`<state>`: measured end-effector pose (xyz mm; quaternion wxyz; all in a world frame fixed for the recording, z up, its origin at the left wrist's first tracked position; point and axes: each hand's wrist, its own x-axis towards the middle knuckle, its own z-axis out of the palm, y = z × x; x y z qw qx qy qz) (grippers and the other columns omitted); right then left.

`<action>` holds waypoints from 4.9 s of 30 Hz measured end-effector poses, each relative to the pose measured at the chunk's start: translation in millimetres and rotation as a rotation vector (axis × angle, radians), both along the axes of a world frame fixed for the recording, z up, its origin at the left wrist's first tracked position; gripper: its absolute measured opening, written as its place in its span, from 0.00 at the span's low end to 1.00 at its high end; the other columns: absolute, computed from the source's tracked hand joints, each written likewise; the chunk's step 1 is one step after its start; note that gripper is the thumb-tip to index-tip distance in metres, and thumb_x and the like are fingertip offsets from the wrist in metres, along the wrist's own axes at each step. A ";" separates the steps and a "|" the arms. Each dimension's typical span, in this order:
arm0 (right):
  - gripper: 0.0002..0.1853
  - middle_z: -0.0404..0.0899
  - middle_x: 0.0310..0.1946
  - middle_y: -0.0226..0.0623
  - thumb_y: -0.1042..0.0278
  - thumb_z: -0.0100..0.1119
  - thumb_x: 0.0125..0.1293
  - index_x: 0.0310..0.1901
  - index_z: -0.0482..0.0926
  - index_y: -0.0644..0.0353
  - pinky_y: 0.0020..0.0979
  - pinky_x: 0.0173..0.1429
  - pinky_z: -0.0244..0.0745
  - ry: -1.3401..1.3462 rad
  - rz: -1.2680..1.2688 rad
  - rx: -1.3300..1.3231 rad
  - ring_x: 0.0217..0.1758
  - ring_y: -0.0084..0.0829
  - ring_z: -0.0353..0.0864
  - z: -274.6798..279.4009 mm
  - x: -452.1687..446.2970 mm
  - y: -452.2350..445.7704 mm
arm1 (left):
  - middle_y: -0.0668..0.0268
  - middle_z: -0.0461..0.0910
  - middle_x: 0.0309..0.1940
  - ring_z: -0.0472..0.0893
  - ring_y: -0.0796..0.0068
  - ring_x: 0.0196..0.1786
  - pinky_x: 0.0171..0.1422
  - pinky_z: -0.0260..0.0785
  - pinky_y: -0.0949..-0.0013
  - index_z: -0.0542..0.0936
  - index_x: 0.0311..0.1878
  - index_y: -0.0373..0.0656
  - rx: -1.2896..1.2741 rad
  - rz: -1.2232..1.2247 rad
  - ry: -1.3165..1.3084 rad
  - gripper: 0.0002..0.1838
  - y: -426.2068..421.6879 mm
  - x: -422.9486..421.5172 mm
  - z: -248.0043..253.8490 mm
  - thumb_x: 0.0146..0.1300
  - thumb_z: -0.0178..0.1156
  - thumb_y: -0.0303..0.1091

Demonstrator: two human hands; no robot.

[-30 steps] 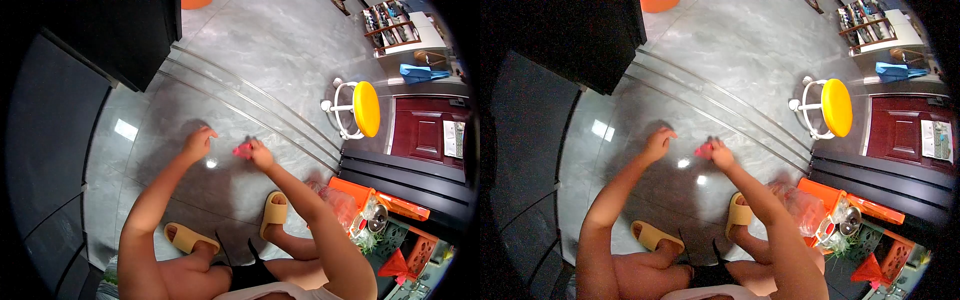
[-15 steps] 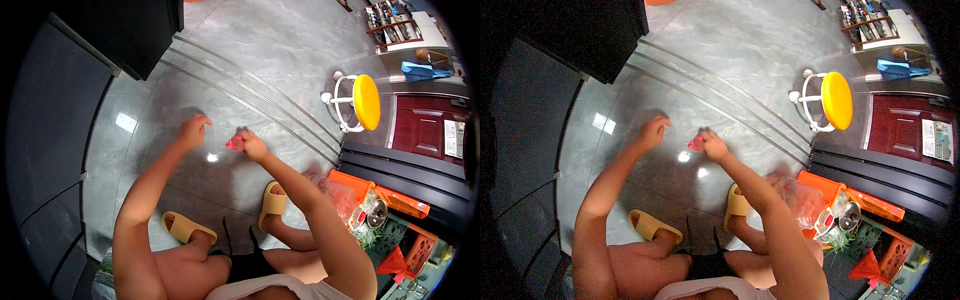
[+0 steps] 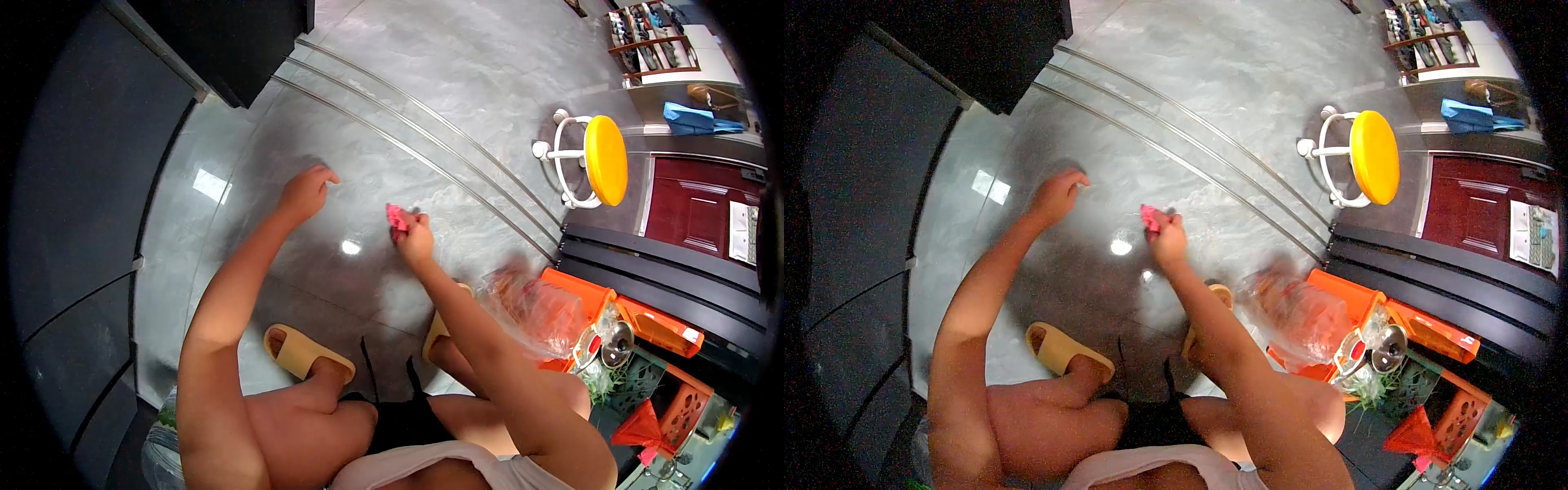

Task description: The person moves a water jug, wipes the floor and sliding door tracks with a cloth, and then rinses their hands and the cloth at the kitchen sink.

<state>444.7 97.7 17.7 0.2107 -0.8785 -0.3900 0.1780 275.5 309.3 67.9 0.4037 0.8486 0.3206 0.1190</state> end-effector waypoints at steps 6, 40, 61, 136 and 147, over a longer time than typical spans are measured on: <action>0.19 0.69 0.36 0.45 0.71 0.55 0.49 0.46 0.78 0.47 0.37 0.43 0.70 0.102 -0.023 0.053 0.37 0.44 0.72 15.8 1.6 -6.3 | 0.63 0.77 0.38 0.76 0.60 0.41 0.45 0.68 0.63 0.77 0.36 0.45 0.011 0.041 0.002 0.13 10.1 -1.1 13.3 0.54 0.44 0.21; 0.21 0.68 0.38 0.48 0.66 0.59 0.51 0.50 0.75 0.48 0.39 0.44 0.71 0.178 0.209 -0.065 0.41 0.46 0.72 6.4 -20.3 25.0 | 0.59 0.75 0.37 0.74 0.57 0.43 0.46 0.67 0.62 0.75 0.36 0.43 -0.074 0.014 -0.092 0.12 7.0 -8.9 -16.0 0.51 0.48 0.18; 0.16 0.66 0.53 0.41 0.59 0.55 0.56 0.48 0.75 0.42 0.40 0.45 0.72 -0.346 0.154 -0.137 0.50 0.47 0.69 0.4 -113.5 18.4 | 0.64 0.75 0.36 0.75 0.59 0.40 0.42 0.67 0.61 0.76 0.34 0.47 -0.004 0.017 -0.144 0.14 12.3 2.0 -15.9 0.49 0.47 0.18; 0.09 0.71 0.32 0.32 0.72 0.59 0.46 0.31 0.72 0.52 0.35 0.37 0.71 -0.398 0.479 0.439 0.38 0.37 0.73 7.2 141.1 348.4 | 0.39 0.40 0.65 0.42 0.44 0.69 0.68 0.48 0.58 0.49 0.66 0.38 0.170 0.031 0.781 0.50 76.2 75.6 -24.4 0.46 0.61 0.53; 0.08 0.72 0.35 0.27 0.74 0.55 0.45 0.30 0.72 0.52 0.33 0.40 0.72 -0.270 0.991 0.141 0.39 0.33 0.72 19.2 242.0 260.6 | 0.40 0.43 0.65 0.45 0.45 0.68 0.65 0.55 0.59 0.50 0.66 0.39 0.197 0.001 0.807 0.48 78.2 74.6 -15.7 0.48 0.60 0.53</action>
